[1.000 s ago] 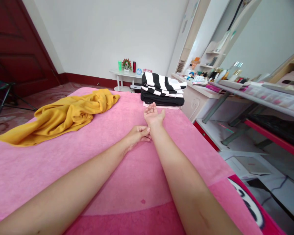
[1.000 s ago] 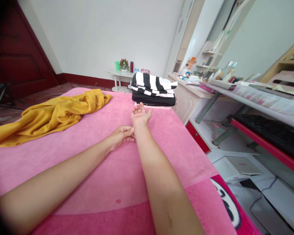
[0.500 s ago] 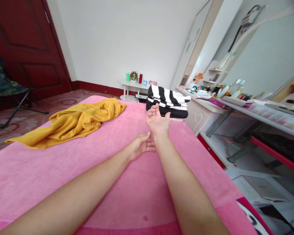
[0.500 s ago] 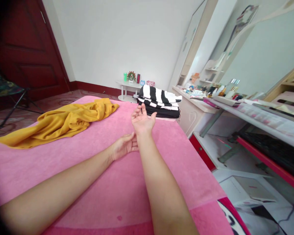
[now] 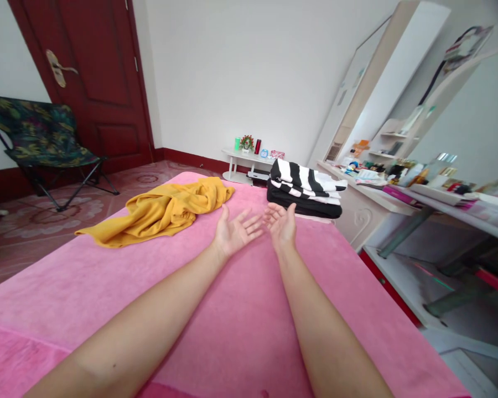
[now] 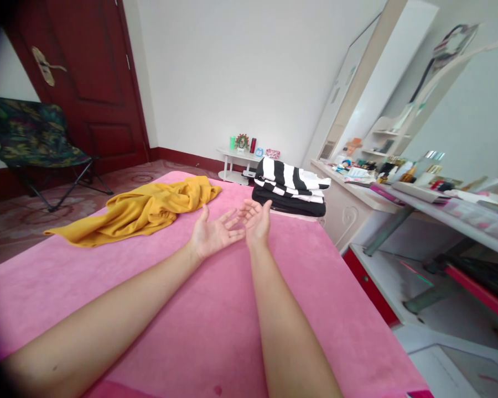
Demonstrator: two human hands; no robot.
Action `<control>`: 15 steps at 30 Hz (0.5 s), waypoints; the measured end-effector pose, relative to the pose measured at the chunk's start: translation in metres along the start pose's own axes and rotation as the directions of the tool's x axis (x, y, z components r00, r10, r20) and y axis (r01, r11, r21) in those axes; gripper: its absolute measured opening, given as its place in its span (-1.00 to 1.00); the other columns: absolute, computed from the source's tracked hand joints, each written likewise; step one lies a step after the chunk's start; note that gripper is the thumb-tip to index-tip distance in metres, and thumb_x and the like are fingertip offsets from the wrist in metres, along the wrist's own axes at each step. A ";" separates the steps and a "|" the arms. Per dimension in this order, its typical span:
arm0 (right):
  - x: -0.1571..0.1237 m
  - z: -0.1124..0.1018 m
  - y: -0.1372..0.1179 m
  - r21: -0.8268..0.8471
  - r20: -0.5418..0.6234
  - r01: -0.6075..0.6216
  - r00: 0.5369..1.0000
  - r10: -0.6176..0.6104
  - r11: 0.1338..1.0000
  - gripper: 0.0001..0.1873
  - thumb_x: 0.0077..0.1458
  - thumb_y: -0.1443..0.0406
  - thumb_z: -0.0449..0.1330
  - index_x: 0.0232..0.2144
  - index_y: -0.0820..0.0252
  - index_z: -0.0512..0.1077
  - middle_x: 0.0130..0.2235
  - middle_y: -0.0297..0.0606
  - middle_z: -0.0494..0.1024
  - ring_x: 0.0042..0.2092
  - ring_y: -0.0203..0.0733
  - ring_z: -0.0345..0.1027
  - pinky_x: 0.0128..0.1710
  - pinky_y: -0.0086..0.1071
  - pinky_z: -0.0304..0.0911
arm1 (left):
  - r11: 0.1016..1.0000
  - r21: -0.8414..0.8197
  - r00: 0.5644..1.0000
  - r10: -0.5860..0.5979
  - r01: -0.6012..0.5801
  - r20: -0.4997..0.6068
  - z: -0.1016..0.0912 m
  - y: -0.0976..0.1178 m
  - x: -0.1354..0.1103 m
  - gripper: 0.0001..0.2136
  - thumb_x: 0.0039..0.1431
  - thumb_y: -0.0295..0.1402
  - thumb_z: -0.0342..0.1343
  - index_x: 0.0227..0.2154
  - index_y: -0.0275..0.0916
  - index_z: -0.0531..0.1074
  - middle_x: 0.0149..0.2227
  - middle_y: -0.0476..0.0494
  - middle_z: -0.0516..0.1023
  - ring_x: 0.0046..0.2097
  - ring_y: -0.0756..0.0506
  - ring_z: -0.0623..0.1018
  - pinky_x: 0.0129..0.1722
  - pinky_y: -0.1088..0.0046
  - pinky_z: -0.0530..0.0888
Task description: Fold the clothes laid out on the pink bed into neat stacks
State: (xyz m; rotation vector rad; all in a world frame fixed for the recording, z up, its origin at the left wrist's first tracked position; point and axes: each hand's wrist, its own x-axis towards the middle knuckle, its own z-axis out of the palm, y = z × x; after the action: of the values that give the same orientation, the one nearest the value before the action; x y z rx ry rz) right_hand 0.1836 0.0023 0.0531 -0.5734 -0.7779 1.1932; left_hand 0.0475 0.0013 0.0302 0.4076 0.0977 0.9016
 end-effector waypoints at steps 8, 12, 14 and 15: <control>0.031 -0.034 0.003 -0.428 -0.236 0.054 0.957 -0.170 0.902 -0.72 -0.11 0.13 0.22 -0.37 0.20 0.45 -0.41 -0.31 0.51 -0.46 -0.31 0.33 -0.50 -0.46 0.21 | 0.904 -0.039 0.838 0.377 -0.425 -0.396 -0.060 0.071 0.002 -0.62 0.27 -0.07 -0.22 -0.01 -0.18 0.23 0.07 -0.33 0.37 0.02 -0.22 0.47 -0.10 0.13 0.43; 0.089 -0.035 -0.038 -0.913 -0.017 0.162 0.901 -0.433 0.374 -0.80 -0.07 0.22 0.14 -0.38 0.21 0.46 -0.35 -0.24 0.50 -0.31 -0.21 0.32 -0.31 -0.35 0.19 | 0.916 -0.050 0.871 0.361 -0.398 -0.332 -0.061 0.070 0.006 -0.71 0.23 -0.19 -0.07 -0.05 -0.21 0.27 0.06 -0.31 0.40 0.04 -0.19 0.47 -0.07 0.19 0.43; 0.126 -0.041 -0.061 -0.989 0.138 0.145 0.841 -0.523 -0.028 -0.80 -0.05 0.28 0.13 -0.33 0.20 0.46 -0.24 -0.16 0.48 -0.19 -0.15 0.27 -0.16 -0.29 0.12 | 0.918 -0.026 0.869 0.365 -0.396 -0.335 -0.060 0.068 0.009 -0.72 0.22 -0.21 -0.05 -0.07 -0.20 0.29 0.05 -0.30 0.41 0.04 -0.17 0.47 -0.07 0.24 0.43; 0.144 -0.046 -0.071 -0.978 0.191 0.112 0.820 -0.539 -0.177 -0.77 -0.03 0.29 0.13 -0.27 0.19 0.45 -0.17 -0.10 0.45 -0.12 -0.12 0.23 -0.12 -0.27 0.07 | 0.918 -0.013 0.865 0.369 -0.396 -0.341 -0.060 0.067 0.010 -0.73 0.22 -0.21 -0.05 -0.07 -0.19 0.29 0.05 -0.29 0.41 0.05 -0.16 0.46 -0.07 0.26 0.44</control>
State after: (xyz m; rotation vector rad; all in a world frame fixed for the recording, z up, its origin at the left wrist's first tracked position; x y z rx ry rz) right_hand 0.2863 0.1211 0.1108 -1.6512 -1.4065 -0.3528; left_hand -0.0108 0.0642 0.0014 0.1937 0.2967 1.3622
